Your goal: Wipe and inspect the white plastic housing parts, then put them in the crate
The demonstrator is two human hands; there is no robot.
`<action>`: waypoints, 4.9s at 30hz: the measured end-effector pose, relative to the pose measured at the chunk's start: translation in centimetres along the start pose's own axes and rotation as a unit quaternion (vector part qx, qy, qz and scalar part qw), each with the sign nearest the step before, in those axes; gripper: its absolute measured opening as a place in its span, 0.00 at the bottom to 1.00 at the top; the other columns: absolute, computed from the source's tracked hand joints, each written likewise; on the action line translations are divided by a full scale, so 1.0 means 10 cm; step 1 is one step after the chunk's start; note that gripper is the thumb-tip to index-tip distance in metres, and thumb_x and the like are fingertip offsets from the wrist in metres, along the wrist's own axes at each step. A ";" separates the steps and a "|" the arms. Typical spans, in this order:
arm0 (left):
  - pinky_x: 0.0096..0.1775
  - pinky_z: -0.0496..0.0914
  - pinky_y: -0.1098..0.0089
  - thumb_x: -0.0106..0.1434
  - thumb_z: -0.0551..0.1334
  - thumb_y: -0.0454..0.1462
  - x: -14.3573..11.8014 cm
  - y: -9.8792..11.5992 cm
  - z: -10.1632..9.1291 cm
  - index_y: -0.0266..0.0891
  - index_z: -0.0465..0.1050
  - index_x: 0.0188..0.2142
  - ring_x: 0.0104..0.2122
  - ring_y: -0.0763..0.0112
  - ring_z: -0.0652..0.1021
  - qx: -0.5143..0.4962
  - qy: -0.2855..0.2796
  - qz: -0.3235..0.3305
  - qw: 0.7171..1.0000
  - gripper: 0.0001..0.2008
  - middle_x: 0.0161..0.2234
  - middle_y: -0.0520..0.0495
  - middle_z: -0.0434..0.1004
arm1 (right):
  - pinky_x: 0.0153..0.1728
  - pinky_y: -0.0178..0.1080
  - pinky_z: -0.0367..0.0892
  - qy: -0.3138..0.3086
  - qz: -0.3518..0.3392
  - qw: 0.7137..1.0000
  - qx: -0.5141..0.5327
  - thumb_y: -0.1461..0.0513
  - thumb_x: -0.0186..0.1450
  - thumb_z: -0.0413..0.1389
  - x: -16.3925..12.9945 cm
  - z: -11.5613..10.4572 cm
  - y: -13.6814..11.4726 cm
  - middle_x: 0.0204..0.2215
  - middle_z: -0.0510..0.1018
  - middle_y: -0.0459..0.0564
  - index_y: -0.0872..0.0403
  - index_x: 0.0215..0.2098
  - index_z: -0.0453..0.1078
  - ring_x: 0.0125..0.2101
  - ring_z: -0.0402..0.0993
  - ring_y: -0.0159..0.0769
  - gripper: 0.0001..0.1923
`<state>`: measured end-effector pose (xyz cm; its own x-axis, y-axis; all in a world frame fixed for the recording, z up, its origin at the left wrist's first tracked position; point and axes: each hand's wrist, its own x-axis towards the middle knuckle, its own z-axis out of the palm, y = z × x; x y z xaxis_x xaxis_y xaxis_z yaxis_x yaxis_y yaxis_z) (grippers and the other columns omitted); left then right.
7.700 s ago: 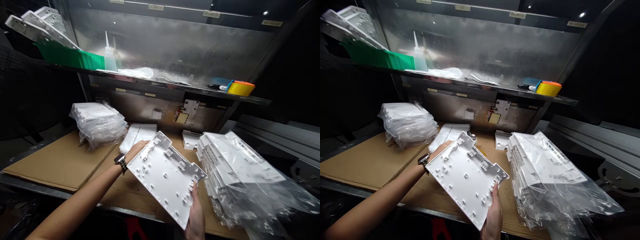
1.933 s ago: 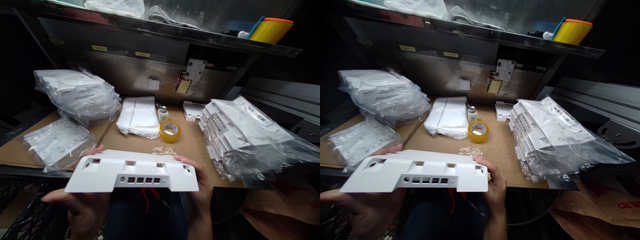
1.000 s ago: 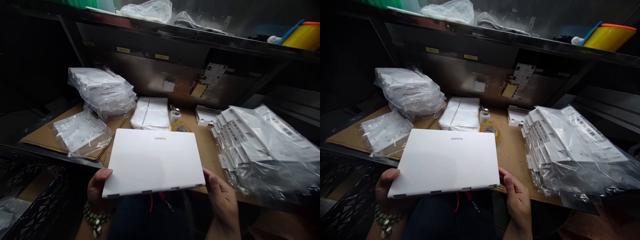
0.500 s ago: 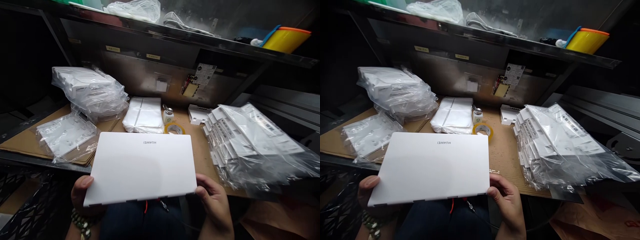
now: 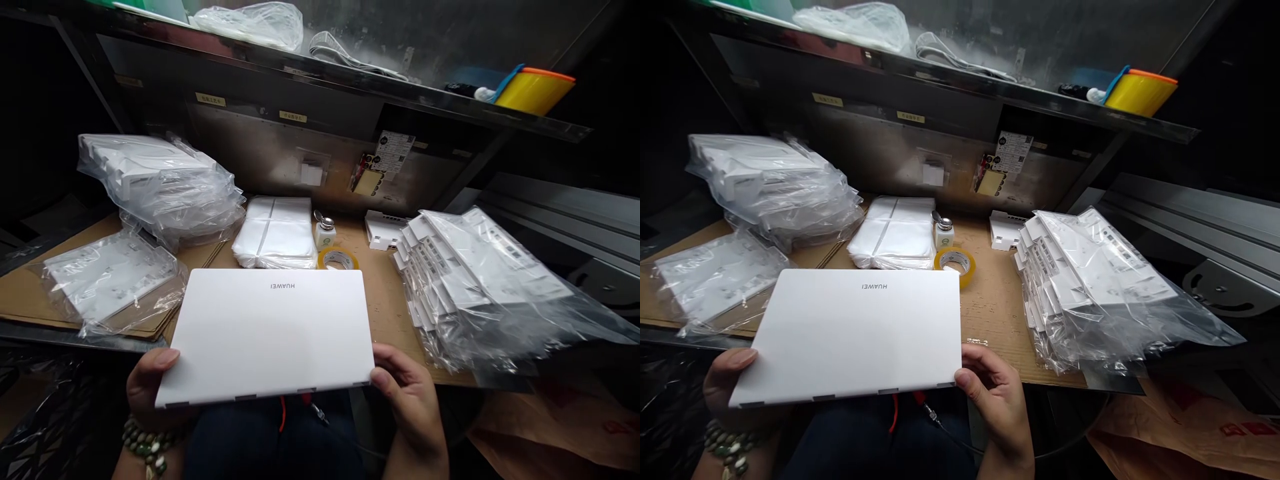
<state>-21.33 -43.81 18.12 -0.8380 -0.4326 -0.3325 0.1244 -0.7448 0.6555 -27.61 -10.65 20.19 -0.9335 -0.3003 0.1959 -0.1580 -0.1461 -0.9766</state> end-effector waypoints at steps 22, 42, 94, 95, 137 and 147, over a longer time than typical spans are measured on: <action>0.36 0.80 0.65 0.58 0.70 0.44 -0.16 0.19 0.33 0.39 0.87 0.32 0.32 0.53 0.85 0.411 -0.249 0.285 0.830 0.11 0.31 0.40 0.86 | 0.64 0.62 0.64 0.009 -0.015 0.992 -0.125 0.57 0.67 0.63 0.30 -0.09 0.50 0.47 0.85 0.54 0.49 0.41 0.84 0.61 0.72 0.55 0.08; 0.47 0.78 0.73 0.61 0.72 0.33 -0.12 0.06 0.23 0.46 0.83 0.42 0.39 0.69 0.83 0.416 -0.048 0.508 0.753 0.10 0.40 0.56 0.84 | 0.54 0.50 0.70 -0.072 0.074 0.814 -0.572 0.60 0.65 0.65 2.21 0.17 0.19 0.38 0.84 0.50 0.55 0.35 0.78 0.46 0.79 0.42 0.06; 0.52 0.77 0.64 0.59 0.68 0.21 -0.13 -0.13 0.33 0.40 0.80 0.51 0.44 0.65 0.83 0.457 -0.187 0.624 0.606 0.23 0.46 0.50 0.85 | 0.40 0.39 0.74 0.030 -0.312 0.908 -0.279 0.67 0.69 0.59 0.64 1.14 -0.40 0.38 0.79 0.51 0.55 0.44 0.76 0.38 0.76 0.36 0.06; 0.52 0.77 0.64 0.59 0.67 0.20 -0.12 -0.12 0.33 0.41 0.80 0.52 0.45 0.64 0.83 0.465 -0.190 0.620 0.602 0.24 0.47 0.49 0.85 | 0.40 0.39 0.74 0.012 -0.319 0.907 -0.274 0.67 0.68 0.59 0.59 1.21 -0.39 0.38 0.79 0.52 0.55 0.44 0.76 0.38 0.76 0.37 0.07; 0.52 0.77 0.68 0.66 0.65 0.28 -0.24 0.04 0.43 0.42 0.79 0.50 0.44 0.66 0.84 0.486 -0.213 0.557 0.639 0.15 0.45 0.47 0.86 | 0.38 0.34 0.76 -0.013 -0.312 0.912 -0.266 0.66 0.65 0.62 0.42 1.36 -0.52 0.38 0.74 0.50 0.52 0.43 0.77 0.36 0.77 0.33 0.08; 0.50 0.79 0.65 0.60 0.69 0.25 -0.19 0.01 0.35 0.40 0.80 0.48 0.42 0.63 0.85 0.466 -0.196 0.591 0.629 0.18 0.43 0.47 0.87 | 0.40 0.36 0.75 0.127 -0.283 0.887 -0.343 0.63 0.68 0.62 0.79 0.90 -0.31 0.40 0.74 0.49 0.52 0.41 0.79 0.39 0.76 0.34 0.04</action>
<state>-21.58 -41.25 21.18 -0.5422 -0.1094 0.8331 0.5717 0.6786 0.4612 -31.58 -21.08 25.59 -0.6706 -0.1272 0.7308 -0.7018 0.4279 -0.5695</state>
